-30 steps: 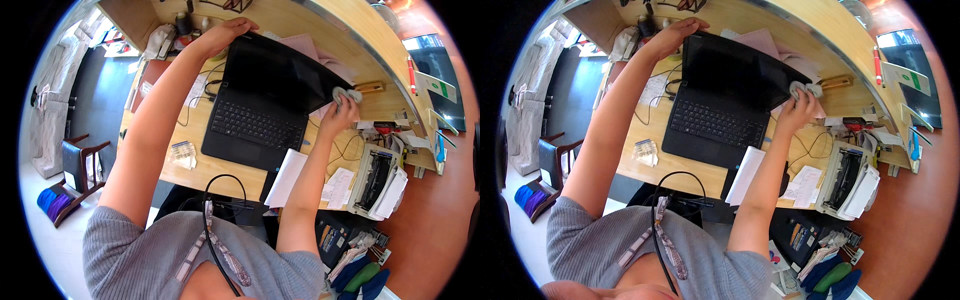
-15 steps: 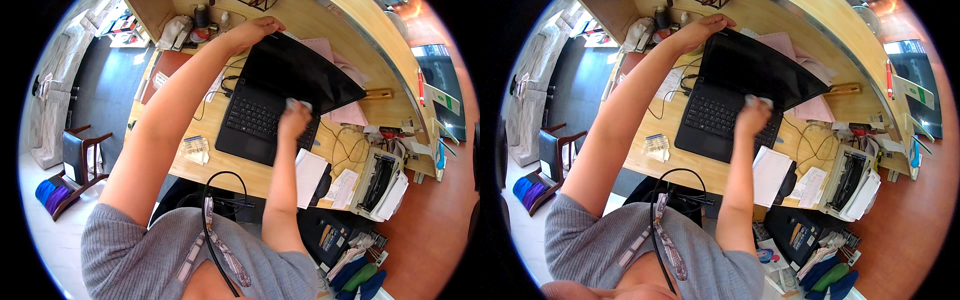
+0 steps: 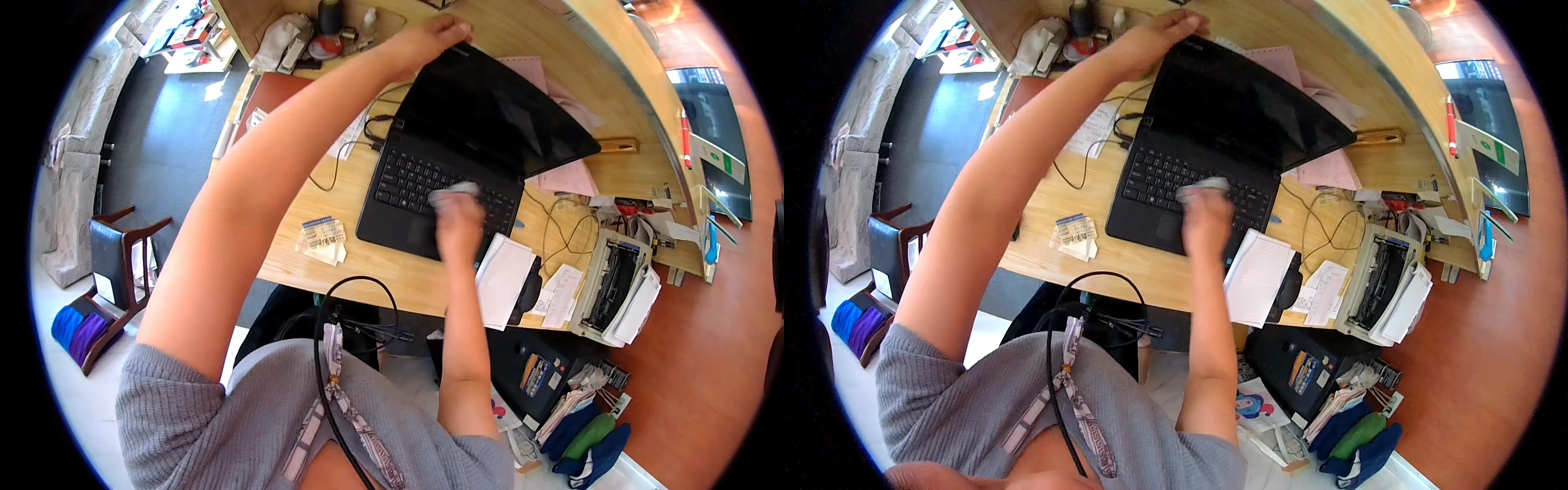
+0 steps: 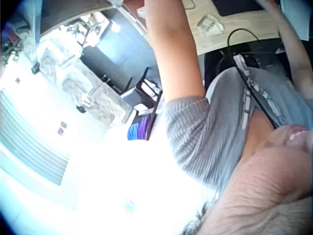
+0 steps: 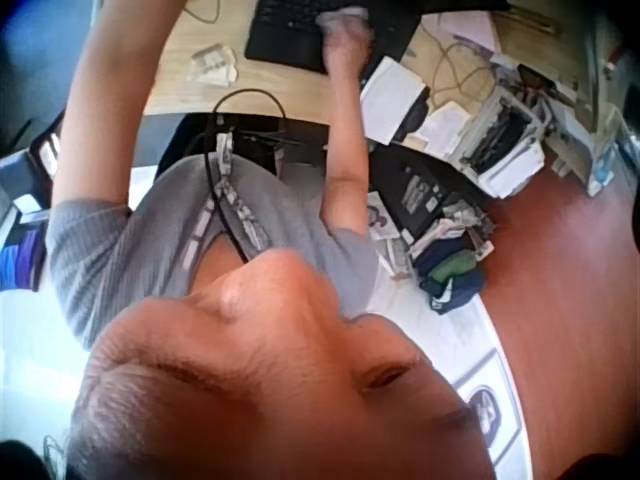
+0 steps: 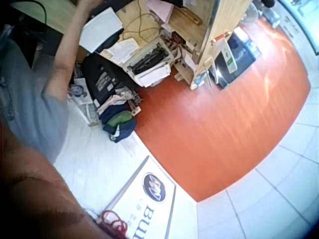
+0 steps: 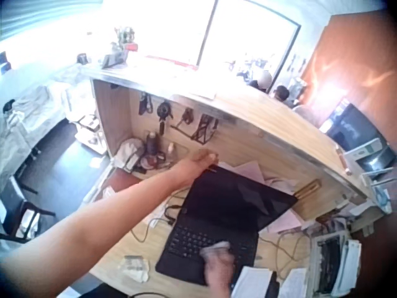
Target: The person wipes a laptop screen, keyboard, and chassis with a cloth and then cleans a small black electronic device from a box.
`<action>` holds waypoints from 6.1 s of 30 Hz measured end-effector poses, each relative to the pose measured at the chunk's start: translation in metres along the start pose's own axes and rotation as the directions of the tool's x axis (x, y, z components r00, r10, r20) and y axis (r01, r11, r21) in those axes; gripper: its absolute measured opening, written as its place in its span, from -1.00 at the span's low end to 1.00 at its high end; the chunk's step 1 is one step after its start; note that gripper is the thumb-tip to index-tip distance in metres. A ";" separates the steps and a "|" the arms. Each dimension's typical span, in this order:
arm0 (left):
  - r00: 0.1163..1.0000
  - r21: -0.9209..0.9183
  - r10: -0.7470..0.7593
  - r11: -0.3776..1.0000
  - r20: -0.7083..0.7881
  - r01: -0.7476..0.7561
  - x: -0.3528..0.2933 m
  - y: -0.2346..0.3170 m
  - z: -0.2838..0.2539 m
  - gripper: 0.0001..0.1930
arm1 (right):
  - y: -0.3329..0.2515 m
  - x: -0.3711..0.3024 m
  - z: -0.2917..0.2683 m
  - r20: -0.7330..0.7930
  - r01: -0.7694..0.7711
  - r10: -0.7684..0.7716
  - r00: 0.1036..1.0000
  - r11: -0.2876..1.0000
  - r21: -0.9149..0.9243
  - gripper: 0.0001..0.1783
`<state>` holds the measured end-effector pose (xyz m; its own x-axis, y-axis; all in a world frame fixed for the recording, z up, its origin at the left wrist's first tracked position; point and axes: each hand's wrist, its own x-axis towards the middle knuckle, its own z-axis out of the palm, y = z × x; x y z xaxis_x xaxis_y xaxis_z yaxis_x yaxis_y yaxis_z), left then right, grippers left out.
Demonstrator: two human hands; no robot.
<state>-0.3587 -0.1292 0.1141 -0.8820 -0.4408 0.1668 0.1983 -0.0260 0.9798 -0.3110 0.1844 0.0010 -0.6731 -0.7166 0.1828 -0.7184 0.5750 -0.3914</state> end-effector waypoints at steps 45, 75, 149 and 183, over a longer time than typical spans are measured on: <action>0.471 -0.002 -0.679 0.569 0.563 0.823 -0.327 -0.081 0.233 -0.49 | 0.125 -0.159 -0.181 -0.221 -0.125 0.828 0.516 0.328 0.936 -0.61; 0.463 0.479 -0.424 0.878 0.779 -0.003 -0.361 -0.123 0.218 -0.45 | 0.125 -0.041 -0.072 0.086 0.019 -0.028 0.996 0.994 0.107 -0.57; 0.813 0.105 -0.566 0.808 -0.137 0.580 -0.272 -0.123 0.039 -0.55 | 0.149 -0.156 -0.058 -0.258 -0.361 0.318 0.912 0.922 -0.141 -0.52; 0.299 0.378 -0.238 0.463 0.924 -0.802 -0.317 -0.133 0.253 -0.16 | 0.104 -0.264 -0.076 -0.136 -0.361 0.352 0.926 0.931 -0.050 -0.55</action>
<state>-0.2139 0.2407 -0.0409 -0.7058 0.7037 -0.0816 0.6370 0.6808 0.3616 -0.2216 0.4632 -0.0194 -0.9000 -0.4079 0.1539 -0.4348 0.8140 -0.3851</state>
